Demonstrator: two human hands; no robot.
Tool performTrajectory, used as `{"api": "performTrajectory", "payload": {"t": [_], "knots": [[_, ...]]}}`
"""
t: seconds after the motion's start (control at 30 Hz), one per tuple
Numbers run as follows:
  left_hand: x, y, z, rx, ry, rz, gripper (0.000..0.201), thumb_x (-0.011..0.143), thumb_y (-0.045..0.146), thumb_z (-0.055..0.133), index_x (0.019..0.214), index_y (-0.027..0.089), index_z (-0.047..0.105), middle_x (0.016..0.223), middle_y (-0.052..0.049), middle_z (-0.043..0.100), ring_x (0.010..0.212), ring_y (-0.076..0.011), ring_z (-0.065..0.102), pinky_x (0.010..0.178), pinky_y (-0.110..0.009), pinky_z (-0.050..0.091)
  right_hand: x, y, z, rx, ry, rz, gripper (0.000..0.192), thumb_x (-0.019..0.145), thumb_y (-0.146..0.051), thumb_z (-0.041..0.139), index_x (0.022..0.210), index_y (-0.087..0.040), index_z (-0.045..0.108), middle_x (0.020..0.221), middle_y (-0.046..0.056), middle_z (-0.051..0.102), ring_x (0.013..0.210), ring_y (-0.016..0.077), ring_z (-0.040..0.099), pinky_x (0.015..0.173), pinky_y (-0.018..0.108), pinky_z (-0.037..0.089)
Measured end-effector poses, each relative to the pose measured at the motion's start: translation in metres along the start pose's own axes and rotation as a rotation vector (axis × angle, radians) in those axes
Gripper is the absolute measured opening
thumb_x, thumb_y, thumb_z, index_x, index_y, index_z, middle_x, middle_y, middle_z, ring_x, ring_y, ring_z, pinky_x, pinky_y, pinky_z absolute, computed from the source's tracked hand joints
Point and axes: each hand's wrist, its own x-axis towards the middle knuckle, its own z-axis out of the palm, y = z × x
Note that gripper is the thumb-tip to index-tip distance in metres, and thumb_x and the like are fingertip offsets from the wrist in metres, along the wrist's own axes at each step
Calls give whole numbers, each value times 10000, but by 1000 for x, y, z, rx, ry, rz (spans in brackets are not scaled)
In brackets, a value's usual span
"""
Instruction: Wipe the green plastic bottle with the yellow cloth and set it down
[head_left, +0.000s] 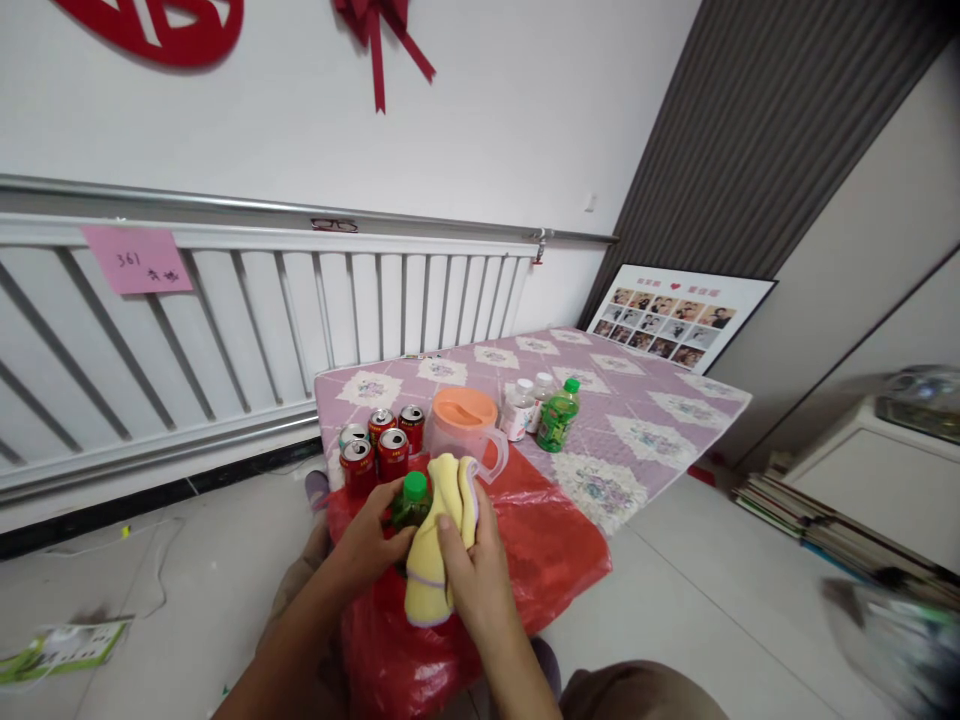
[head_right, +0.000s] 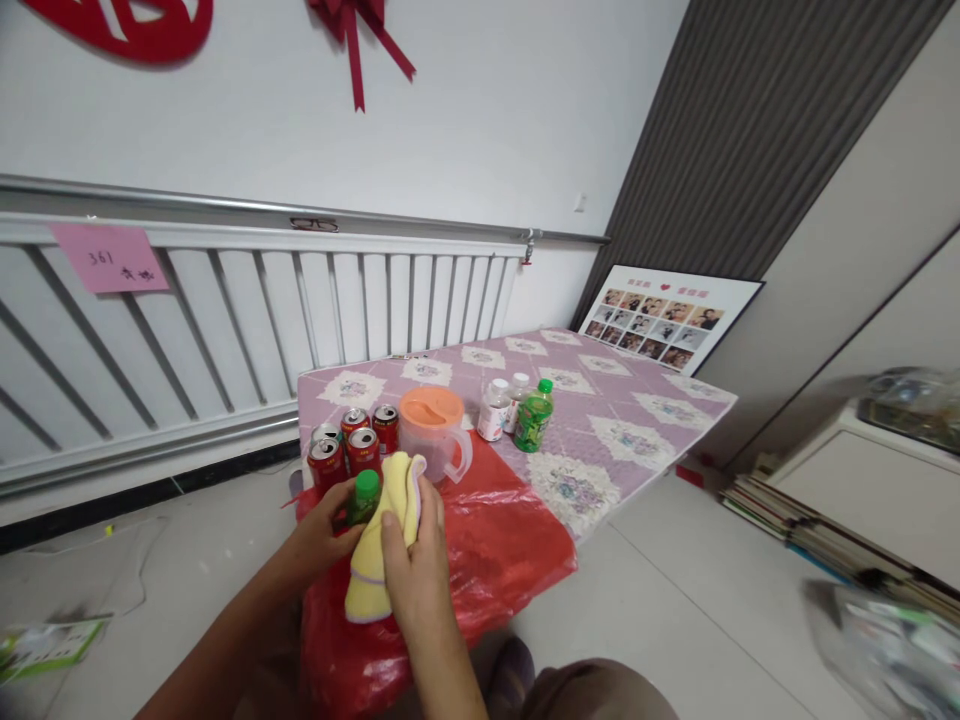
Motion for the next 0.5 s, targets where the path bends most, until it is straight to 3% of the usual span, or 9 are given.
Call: {"api": "performTrajectory", "payload": {"t": [0.13,0.23,0.33,0.5], "knots": [[1,-1,0,-10,-24,5,593,783,229,658,1346,191,475,1295,-106,571,1182,-261,579,1030,-427,478,1,-1,9,-44,21,-58,591,902,-334,509,1455,-171,379,1484,150,430,1375,252,412,1137,448,347],[1,0,-1,42,23,2,596,760,193,640,1336,184,488,1284,-101,573,1177,-258,575,1044,-433,461,-5,27,18,-95,4,46,619,907,-309,457,1487,-141,320,1489,172,426,1372,255,422,1136,455,346],[1,2,0,84,56,-4,602,717,184,644,1307,172,520,1247,-93,598,1166,-258,578,1055,-426,443,-13,57,21,-152,-76,126,619,875,-275,445,1450,-57,374,1431,220,490,1348,287,457,1116,463,372],[-1,10,7,79,91,-17,602,702,201,635,1294,182,521,1254,-85,599,1186,-249,560,1068,-396,415,-23,74,22,-171,-102,126,599,853,-235,474,1423,-55,426,1446,211,490,1356,281,454,1125,439,367]]}}
